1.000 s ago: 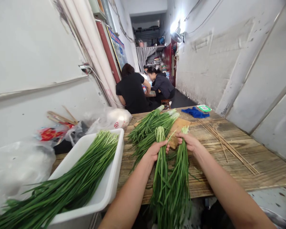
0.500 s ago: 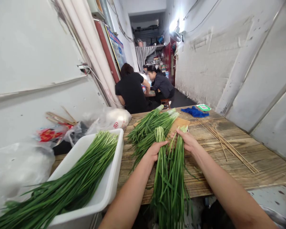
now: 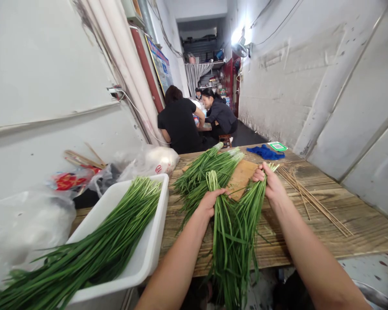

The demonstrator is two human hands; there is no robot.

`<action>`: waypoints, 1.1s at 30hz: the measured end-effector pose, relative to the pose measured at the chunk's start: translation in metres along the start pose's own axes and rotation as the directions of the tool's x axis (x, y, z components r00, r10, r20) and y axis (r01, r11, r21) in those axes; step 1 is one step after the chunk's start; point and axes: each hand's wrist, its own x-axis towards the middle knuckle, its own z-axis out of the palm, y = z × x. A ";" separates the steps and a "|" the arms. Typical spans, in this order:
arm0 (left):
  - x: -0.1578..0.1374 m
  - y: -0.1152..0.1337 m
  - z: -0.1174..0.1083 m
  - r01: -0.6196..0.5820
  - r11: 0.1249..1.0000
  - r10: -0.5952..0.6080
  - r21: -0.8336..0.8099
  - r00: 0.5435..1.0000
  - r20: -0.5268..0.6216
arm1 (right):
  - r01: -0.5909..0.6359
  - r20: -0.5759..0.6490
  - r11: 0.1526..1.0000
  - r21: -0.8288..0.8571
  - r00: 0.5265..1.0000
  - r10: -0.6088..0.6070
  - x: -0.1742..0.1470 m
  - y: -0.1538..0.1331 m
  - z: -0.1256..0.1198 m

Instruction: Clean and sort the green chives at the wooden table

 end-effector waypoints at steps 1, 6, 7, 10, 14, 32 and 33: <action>0.000 0.000 0.000 0.010 1.000 -0.010 0.010 1.000 -0.022 | 0.038 -0.005 0.999 0.026 0.999 -0.038 0.000 -0.005 -0.002; 0.003 0.003 -0.001 0.014 1.000 -0.012 0.025 0.998 -0.062 | 0.231 -0.086 0.940 0.253 0.973 -0.215 0.002 -0.040 -0.026; 0.003 0.004 -0.001 0.002 1.000 0.000 0.024 0.998 -0.066 | 0.260 -0.106 0.905 0.336 0.966 -0.238 0.001 -0.047 -0.033; 0.001 0.009 -0.001 -0.011 1.000 0.012 0.011 0.996 -0.083 | 0.235 -0.093 0.707 0.666 0.968 -0.235 -0.001 -0.063 -0.050; -0.007 0.015 -0.001 0.047 0.999 -0.044 -0.028 0.996 0.073 | -0.051 0.115 0.295 0.954 0.972 -0.204 -0.001 -0.068 -0.067; -0.001 0.007 -0.005 -0.013 0.999 0.010 0.031 0.995 0.099 | -0.184 0.020 0.962 0.202 0.983 0.184 -0.001 -0.035 -0.040; 0.000 0.006 -0.005 -0.007 1.000 0.004 0.023 0.995 0.102 | -0.175 0.014 0.971 0.165 0.984 0.176 -0.006 -0.038 -0.036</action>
